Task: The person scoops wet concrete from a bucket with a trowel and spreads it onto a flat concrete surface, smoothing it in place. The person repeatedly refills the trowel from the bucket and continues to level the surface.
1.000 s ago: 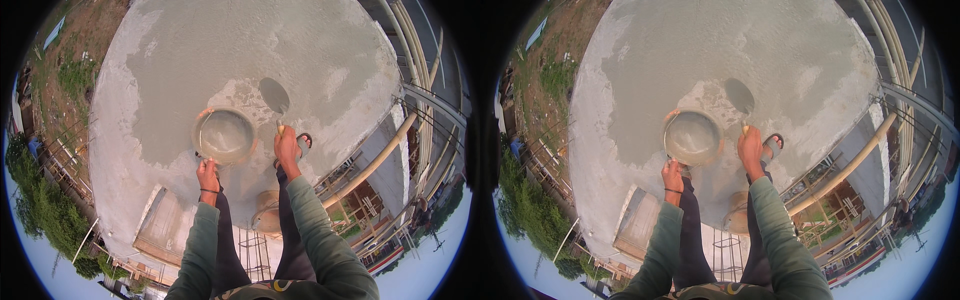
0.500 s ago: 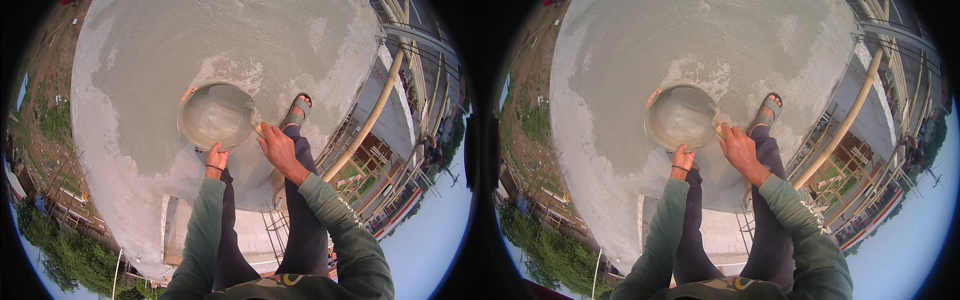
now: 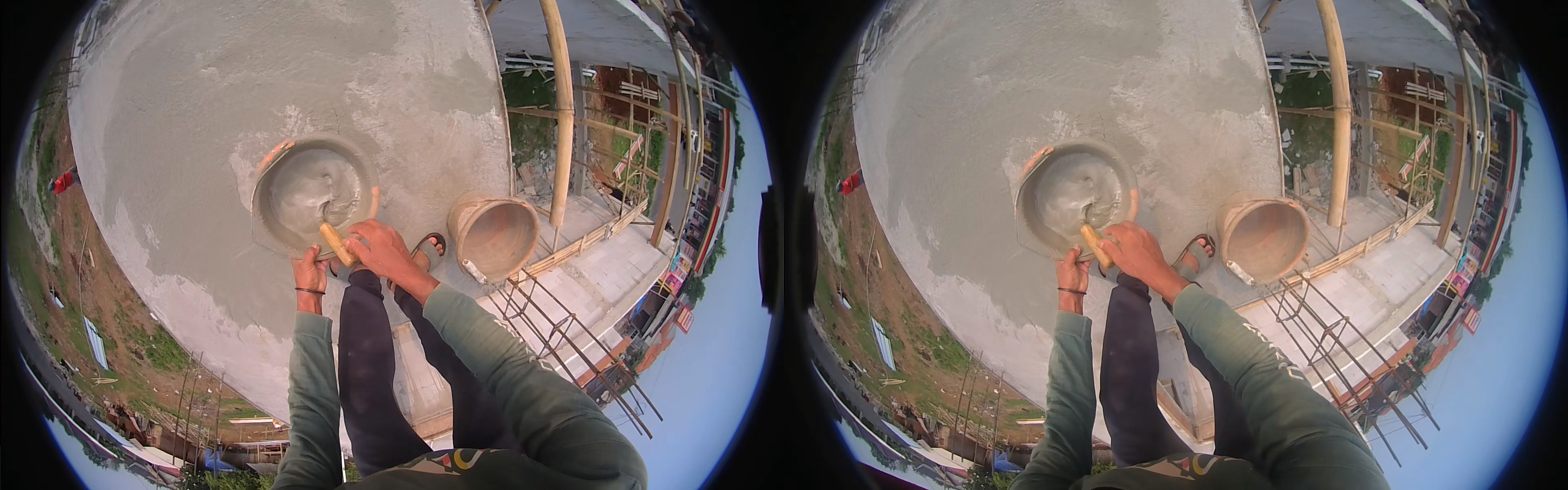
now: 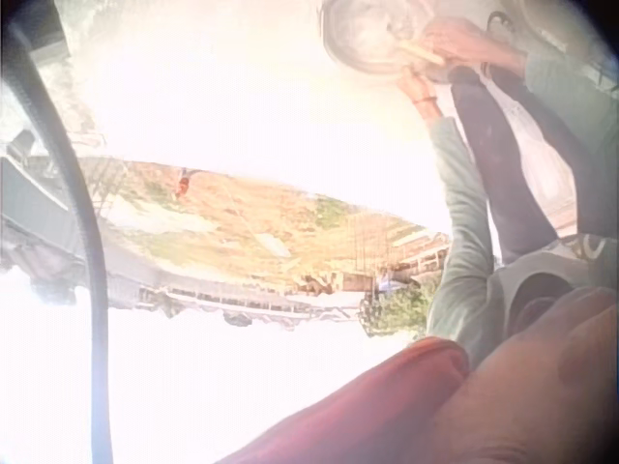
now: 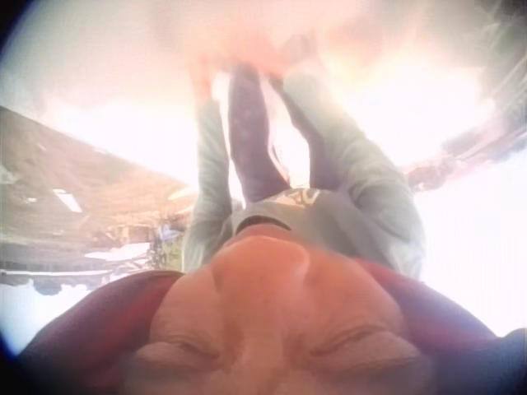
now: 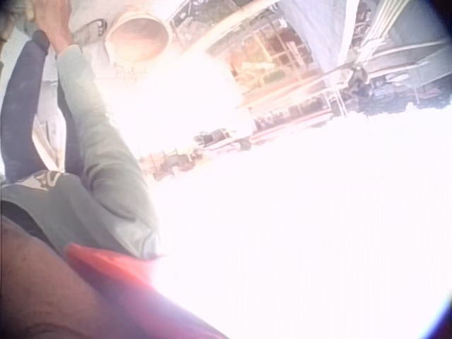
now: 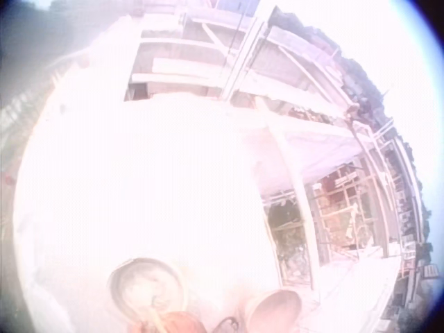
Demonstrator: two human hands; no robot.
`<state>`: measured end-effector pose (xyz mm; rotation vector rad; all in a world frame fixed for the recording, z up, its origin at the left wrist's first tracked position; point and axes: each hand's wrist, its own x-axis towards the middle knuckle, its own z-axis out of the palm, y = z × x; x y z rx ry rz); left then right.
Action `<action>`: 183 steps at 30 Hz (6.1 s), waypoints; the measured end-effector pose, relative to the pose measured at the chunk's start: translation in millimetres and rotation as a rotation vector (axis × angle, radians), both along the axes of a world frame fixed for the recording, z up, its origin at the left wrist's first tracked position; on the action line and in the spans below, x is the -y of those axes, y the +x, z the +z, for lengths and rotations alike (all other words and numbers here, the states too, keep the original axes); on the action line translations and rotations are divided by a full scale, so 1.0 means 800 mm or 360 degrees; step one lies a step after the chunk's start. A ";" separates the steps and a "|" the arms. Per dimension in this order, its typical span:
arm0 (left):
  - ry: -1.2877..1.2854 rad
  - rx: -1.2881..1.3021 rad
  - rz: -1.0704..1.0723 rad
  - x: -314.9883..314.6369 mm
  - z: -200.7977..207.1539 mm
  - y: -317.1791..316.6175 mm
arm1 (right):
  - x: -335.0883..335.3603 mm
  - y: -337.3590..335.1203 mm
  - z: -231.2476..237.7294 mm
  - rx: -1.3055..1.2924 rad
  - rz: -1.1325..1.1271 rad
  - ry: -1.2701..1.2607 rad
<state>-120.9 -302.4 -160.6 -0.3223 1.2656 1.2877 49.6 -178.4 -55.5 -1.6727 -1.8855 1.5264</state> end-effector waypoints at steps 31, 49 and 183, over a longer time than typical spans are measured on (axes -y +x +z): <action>-0.0196 -0.1437 -0.1806 -0.118 -0.139 0.569 | 0.097 0.466 -0.302 -0.0901 -0.2996 -0.0815; 0.0424 0.0176 -0.0040 -0.126 0.104 0.427 | 0.014 0.307 -0.035 -0.2240 -0.1730 -0.0716; 0.0035 -0.0906 -0.0722 -0.232 0.234 0.065 | -0.036 0.086 -0.013 -0.0356 -0.0816 -0.0981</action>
